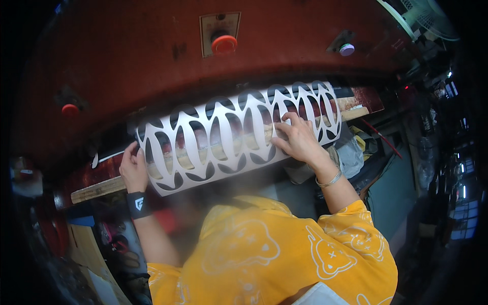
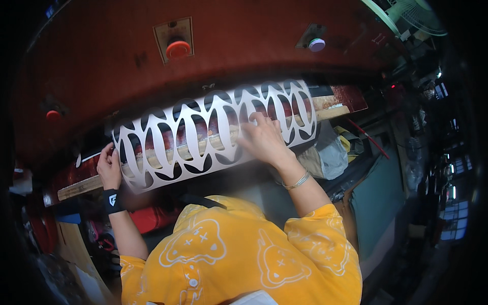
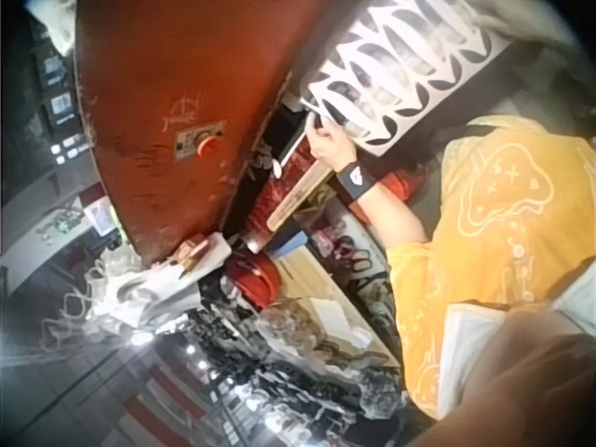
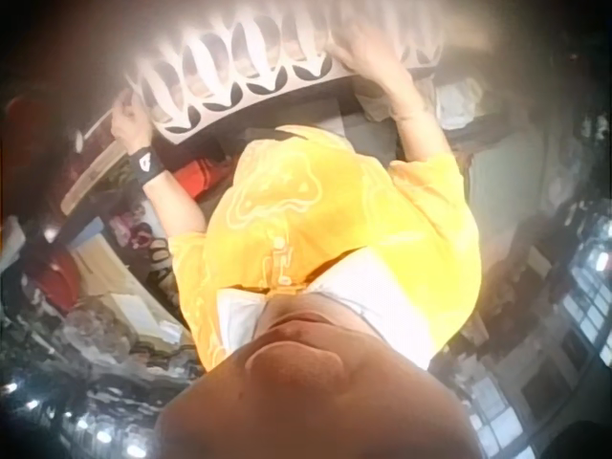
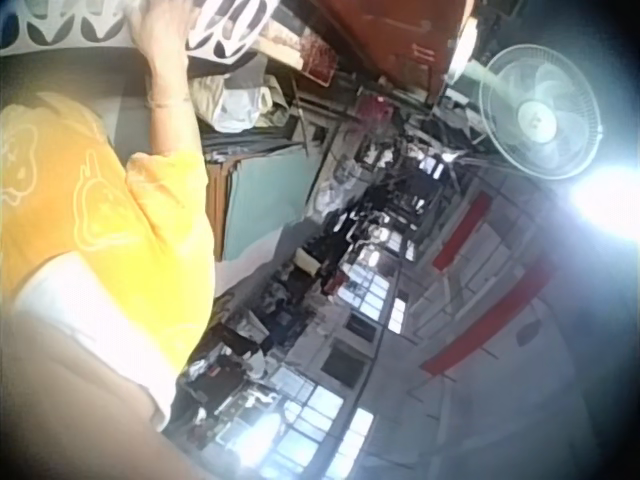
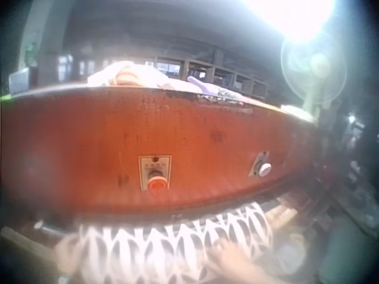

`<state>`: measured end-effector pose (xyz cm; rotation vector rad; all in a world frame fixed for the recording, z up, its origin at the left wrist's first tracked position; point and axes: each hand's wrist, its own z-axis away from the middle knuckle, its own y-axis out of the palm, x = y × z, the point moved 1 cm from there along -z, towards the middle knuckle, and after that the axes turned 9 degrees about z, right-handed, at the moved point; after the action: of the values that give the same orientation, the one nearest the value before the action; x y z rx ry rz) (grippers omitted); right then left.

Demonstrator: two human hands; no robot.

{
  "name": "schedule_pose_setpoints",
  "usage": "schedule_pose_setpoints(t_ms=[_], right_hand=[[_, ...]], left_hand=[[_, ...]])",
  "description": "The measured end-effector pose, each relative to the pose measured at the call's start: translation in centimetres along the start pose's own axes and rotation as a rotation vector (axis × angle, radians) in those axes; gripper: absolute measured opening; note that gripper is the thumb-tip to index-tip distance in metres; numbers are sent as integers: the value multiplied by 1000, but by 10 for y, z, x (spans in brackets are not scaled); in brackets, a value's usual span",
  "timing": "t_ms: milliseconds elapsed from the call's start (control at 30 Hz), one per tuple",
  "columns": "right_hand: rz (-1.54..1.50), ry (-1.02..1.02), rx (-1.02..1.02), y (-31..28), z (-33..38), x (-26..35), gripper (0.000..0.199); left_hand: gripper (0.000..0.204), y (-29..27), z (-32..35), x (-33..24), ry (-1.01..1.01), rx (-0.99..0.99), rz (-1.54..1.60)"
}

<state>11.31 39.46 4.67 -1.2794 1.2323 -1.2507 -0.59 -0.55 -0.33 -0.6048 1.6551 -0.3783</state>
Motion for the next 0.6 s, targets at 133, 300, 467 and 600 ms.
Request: schedule_pose_setpoints(t_ms=[133,300,467,600], right_hand=[[-53,-48,96,-16,-9,-3,36],[-182,194,151,-51,-82,-29,41],[-416,159,-28,-25,-191,3,69],[-255,58,-90,-5,-234,33,72]], left_hand=[[39,0,1,-3,-56,12,4],[44,0,1,-11,-29,46,40],[46,2,-3,-11,-146,65,-15],[45,3,-5,-10,-174,52,64]])
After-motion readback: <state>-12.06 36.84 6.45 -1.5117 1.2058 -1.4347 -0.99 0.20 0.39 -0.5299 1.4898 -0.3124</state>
